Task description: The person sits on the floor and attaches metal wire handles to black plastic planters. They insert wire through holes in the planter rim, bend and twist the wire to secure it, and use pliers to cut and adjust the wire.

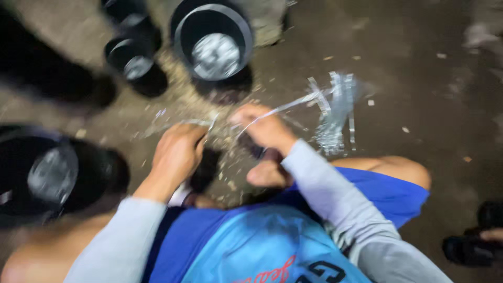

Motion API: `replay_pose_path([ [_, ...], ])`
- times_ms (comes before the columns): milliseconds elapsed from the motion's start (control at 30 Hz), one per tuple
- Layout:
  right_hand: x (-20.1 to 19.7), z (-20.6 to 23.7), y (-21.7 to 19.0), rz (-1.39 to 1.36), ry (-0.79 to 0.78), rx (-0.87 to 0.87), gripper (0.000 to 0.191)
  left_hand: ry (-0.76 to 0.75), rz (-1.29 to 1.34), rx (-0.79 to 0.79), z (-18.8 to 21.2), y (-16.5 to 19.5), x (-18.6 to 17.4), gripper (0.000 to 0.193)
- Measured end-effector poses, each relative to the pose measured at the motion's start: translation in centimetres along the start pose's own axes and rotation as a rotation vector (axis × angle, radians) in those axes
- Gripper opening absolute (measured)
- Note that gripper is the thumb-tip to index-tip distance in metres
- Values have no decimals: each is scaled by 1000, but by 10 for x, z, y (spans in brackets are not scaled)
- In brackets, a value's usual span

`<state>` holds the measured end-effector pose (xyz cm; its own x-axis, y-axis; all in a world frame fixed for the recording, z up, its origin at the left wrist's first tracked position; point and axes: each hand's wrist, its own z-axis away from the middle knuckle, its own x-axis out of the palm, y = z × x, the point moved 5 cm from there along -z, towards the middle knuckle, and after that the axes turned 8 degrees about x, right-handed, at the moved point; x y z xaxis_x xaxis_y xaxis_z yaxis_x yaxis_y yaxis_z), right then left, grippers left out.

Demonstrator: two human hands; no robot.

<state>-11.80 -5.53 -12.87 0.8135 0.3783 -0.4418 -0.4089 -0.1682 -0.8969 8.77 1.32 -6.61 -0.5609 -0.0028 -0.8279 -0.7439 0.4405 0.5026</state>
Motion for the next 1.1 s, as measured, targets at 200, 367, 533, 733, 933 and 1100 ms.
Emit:
replay_pose_path([
  [200,-11,0,54,-899,6,483,27,-136,32,-229,12,-29,1,18],
  [367,-16,2,76,-1190,126,486,25,-242,145,-263,15,-37,-1,20],
  [533,-15,5,76,-1293,199,473,27,-532,-40,-292,26,-47,19,25],
  [733,2,7,40,-816,-172,430,15,-376,-269,-150,16,-42,3,23],
  [933,37,21,-6,-57,-564,350,21,-39,477,-334,-9,-9,-7,42],
  [1100,64,14,-33,121,-712,39,21,18,854,-244,-22,11,1,39],
])
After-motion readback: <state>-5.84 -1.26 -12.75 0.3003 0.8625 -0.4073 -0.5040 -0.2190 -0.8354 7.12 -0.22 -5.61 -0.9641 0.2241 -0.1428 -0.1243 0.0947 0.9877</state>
